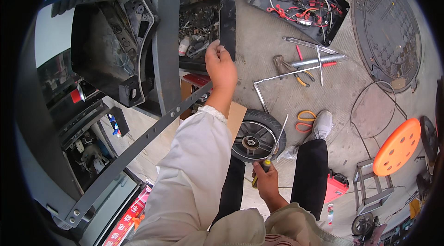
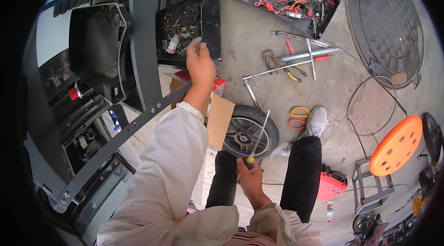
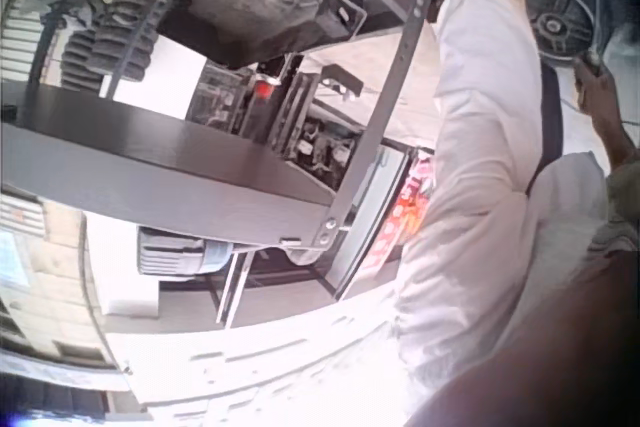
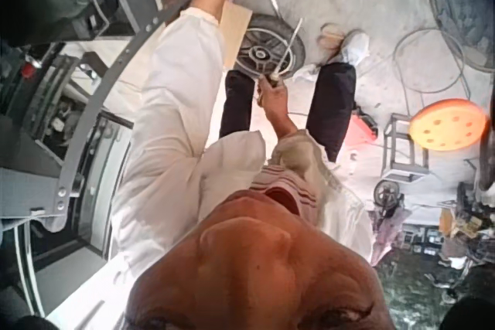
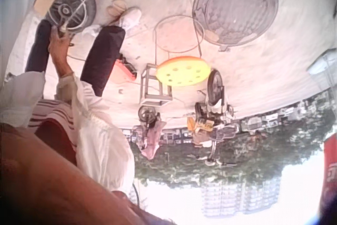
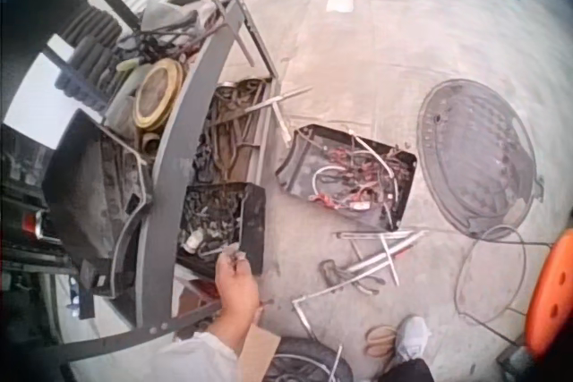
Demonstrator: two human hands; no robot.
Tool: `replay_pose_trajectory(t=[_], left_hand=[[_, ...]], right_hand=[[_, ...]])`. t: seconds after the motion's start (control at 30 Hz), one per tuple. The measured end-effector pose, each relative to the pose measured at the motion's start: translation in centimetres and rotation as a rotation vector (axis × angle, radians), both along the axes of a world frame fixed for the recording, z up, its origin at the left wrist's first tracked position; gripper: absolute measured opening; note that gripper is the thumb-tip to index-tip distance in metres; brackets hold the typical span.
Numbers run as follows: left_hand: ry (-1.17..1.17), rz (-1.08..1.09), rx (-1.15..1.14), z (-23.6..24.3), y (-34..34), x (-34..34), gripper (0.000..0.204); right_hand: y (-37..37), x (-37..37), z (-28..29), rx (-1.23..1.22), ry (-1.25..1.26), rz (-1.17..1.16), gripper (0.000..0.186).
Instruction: The person uses a screwdriver to remove screws from the rear mudguard of a red electric scooter, detaches the plastic cover, and places it on the ground. The person then walks toward a workbench area with tools and parts.
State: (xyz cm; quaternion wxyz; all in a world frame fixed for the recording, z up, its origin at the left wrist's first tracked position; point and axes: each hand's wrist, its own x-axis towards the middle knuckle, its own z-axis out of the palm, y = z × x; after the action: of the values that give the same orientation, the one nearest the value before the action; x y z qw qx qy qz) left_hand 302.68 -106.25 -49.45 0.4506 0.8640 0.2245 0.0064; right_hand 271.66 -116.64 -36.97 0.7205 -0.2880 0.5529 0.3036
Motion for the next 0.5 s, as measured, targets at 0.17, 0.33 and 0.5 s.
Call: replay_pose_trajectory(t=[0.17, 0.33, 0.5], left_hand=[[-0.076, 0.084, 0.149, -1.4, -0.6, 1.8, 0.033], [-0.015, 0.252, 0.201, -2.7, 2.9, 3.0, 0.035], [0.012, 0.269, 0.27, -3.6, 3.1, 2.6, 0.04]], right_hand=[[0.9, -0.8, -0.1, 0.094, 0.177, 0.004, 0.013], [1.1, -0.3, -0.7, 0.115, 0.169, -0.027, 0.014], [0.7, 0.2, -1.2, 0.113, 0.137, -0.084, 0.013]])
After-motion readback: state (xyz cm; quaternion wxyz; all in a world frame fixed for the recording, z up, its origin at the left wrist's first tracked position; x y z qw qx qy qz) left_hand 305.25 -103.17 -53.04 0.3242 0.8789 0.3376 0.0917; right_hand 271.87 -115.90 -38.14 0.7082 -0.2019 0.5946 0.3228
